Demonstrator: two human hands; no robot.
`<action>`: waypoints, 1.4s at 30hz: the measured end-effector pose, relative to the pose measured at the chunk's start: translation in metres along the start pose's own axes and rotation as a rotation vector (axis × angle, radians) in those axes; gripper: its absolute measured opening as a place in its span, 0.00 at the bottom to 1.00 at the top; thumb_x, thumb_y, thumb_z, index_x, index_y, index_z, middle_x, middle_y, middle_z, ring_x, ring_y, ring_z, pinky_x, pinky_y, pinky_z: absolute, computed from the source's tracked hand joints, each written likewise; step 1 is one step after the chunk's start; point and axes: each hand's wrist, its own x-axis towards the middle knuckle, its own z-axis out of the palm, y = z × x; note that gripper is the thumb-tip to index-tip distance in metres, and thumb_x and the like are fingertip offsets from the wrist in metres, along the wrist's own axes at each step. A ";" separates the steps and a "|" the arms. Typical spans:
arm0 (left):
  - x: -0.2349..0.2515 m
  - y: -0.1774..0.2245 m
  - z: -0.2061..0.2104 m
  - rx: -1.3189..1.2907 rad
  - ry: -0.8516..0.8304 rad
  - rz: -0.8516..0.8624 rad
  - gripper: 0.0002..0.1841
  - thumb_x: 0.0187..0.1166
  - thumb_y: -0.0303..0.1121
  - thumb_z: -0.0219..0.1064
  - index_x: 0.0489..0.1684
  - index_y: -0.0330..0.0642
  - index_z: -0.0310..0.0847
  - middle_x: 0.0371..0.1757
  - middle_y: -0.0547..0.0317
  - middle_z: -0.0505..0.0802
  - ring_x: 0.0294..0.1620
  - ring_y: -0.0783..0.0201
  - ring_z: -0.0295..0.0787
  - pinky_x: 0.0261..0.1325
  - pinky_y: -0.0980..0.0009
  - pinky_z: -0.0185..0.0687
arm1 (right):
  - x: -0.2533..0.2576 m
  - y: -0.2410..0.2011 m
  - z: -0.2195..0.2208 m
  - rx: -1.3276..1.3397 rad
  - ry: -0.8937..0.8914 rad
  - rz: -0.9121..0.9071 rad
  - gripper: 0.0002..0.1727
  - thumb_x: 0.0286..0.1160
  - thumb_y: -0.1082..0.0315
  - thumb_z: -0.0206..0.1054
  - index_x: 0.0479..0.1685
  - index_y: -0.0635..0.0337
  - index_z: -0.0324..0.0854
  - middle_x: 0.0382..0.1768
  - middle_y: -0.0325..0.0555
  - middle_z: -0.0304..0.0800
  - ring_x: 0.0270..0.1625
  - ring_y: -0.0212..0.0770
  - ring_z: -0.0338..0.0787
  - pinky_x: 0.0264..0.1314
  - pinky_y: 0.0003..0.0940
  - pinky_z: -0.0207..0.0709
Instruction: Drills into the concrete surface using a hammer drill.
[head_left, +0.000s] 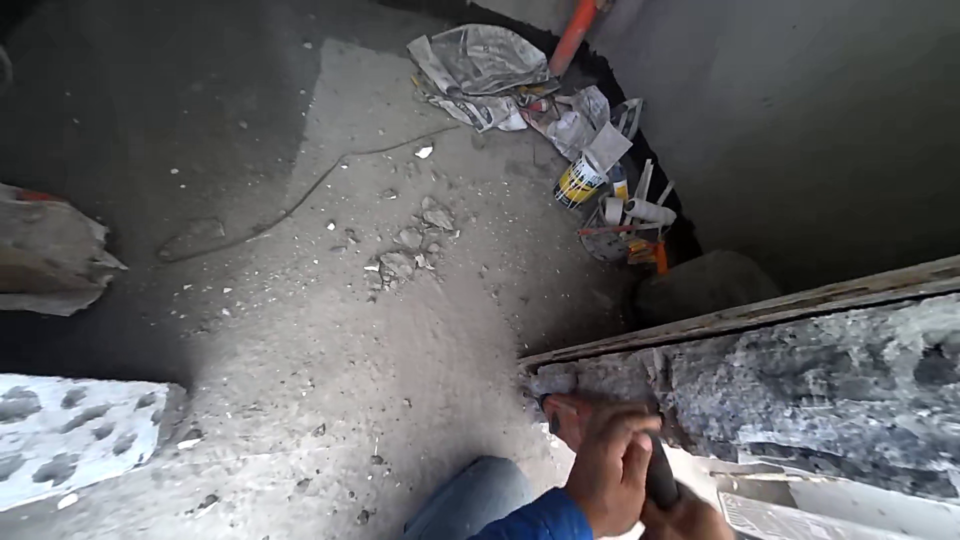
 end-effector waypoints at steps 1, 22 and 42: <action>0.009 0.003 -0.002 -0.030 0.050 -0.029 0.21 0.91 0.38 0.51 0.70 0.36 0.81 0.73 0.48 0.86 0.79 0.54 0.77 0.85 0.51 0.72 | 0.011 -0.017 -0.009 -0.052 -0.013 0.021 0.18 0.75 0.57 0.70 0.49 0.66 0.81 0.22 0.51 0.89 0.18 0.49 0.89 0.22 0.51 0.87; -0.142 -0.073 -0.066 1.286 -0.833 -0.972 0.59 0.66 0.62 0.74 0.90 0.26 0.49 0.87 0.17 0.58 0.85 0.19 0.56 0.74 0.20 0.56 | 0.015 -0.045 0.006 -0.218 0.013 0.073 0.25 0.76 0.44 0.70 0.53 0.58 0.80 0.30 0.49 0.90 0.23 0.49 0.91 0.29 0.52 0.89; -0.148 -0.084 -0.068 1.311 -0.761 -0.895 0.54 0.69 0.61 0.70 0.89 0.28 0.54 0.85 0.18 0.64 0.83 0.21 0.61 0.74 0.22 0.58 | 0.008 -0.006 -0.006 -0.082 0.020 0.098 0.22 0.73 0.49 0.74 0.53 0.58 0.80 0.24 0.49 0.88 0.16 0.48 0.86 0.20 0.50 0.86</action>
